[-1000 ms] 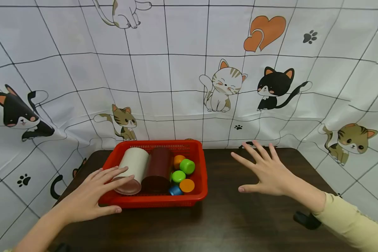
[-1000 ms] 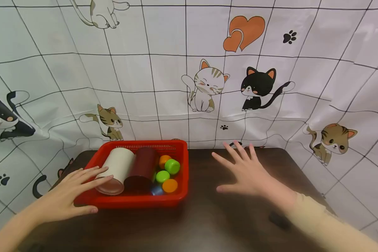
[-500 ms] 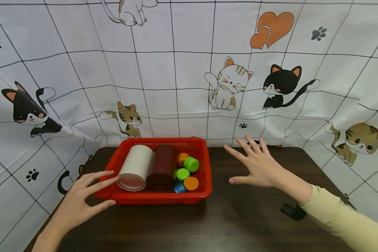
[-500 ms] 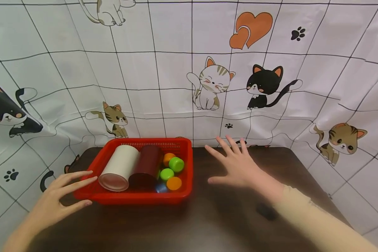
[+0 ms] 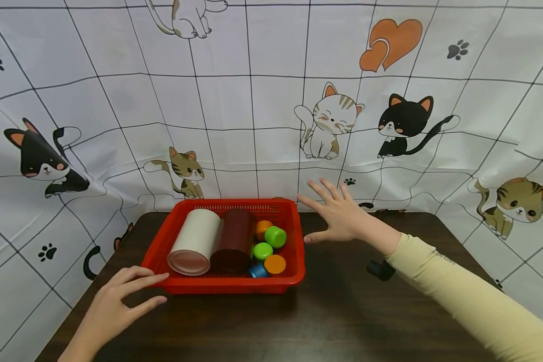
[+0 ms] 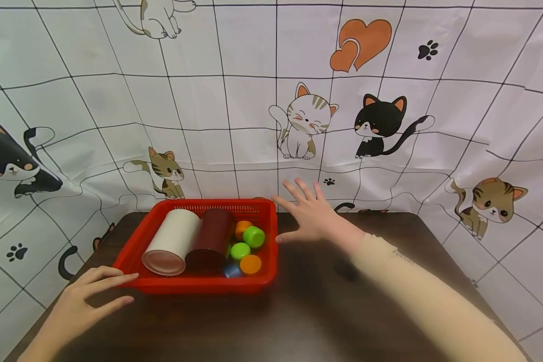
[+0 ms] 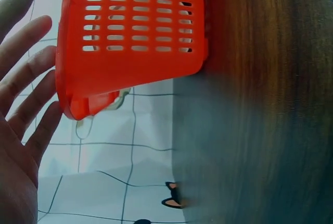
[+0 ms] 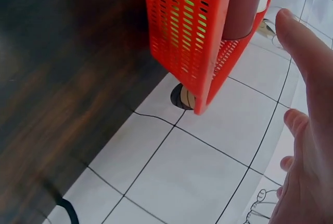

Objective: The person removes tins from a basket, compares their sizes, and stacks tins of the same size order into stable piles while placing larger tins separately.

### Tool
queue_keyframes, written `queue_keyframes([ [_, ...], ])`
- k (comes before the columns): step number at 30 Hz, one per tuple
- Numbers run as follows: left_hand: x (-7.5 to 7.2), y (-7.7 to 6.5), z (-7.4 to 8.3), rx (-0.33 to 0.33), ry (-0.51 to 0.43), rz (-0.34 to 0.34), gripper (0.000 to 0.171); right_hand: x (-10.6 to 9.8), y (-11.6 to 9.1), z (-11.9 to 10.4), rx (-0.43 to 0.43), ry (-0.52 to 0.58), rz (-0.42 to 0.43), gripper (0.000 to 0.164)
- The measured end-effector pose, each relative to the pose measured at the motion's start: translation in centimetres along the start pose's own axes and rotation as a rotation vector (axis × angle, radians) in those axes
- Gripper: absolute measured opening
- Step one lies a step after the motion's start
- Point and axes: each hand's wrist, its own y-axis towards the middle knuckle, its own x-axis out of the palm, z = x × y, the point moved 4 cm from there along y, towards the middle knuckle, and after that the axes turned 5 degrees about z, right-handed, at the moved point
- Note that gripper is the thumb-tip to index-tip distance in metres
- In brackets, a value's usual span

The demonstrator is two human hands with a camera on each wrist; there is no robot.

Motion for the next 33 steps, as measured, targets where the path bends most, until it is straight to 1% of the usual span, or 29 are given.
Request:
queue_keyframes([
  [2,0.1,-0.1,-0.1,0.006,-0.007,0.008,0.057,0.0,0.9,-0.3,-0.022,-0.004,0.002,0.1],
  [6,0.2,0.0,-0.4,-0.011,-0.023,0.02,0.056,-0.1,2.6,-0.7,-0.062,-0.024,0.01,0.097],
  [9,0.4,0.0,-0.6,-0.024,-0.024,0.017,0.053,-0.3,3.8,-1.0,-0.083,-0.042,0.013,0.095],
  [11,0.4,0.0,-0.7,-0.02,-0.026,0.017,0.051,-0.4,4.6,-1.2,-0.101,-0.05,0.017,0.094],
  [15,0.6,0.1,-0.8,-0.016,-0.033,0.027,0.05,-0.6,6.3,-1.6,-0.112,-0.043,0.008,0.094],
  [18,0.6,0.1,-0.9,-0.018,-0.033,0.037,0.049,-0.5,7.4,-2.1,-0.109,-0.029,-0.015,0.094],
  [26,0.8,0.1,-1.1,-0.059,-0.018,0.03,0.048,1.2,9.4,-3.7,-0.121,0.07,-0.146,0.103],
  [30,0.9,0.3,-1.2,-0.074,-0.022,0.019,0.045,1.8,10.2,-4.2,-0.104,0.148,-0.169,0.101],
  [33,0.9,0.4,-1.2,-0.095,-0.028,0.001,0.043,2.1,10.7,-4.2,-0.079,0.22,-0.174,0.097],
])
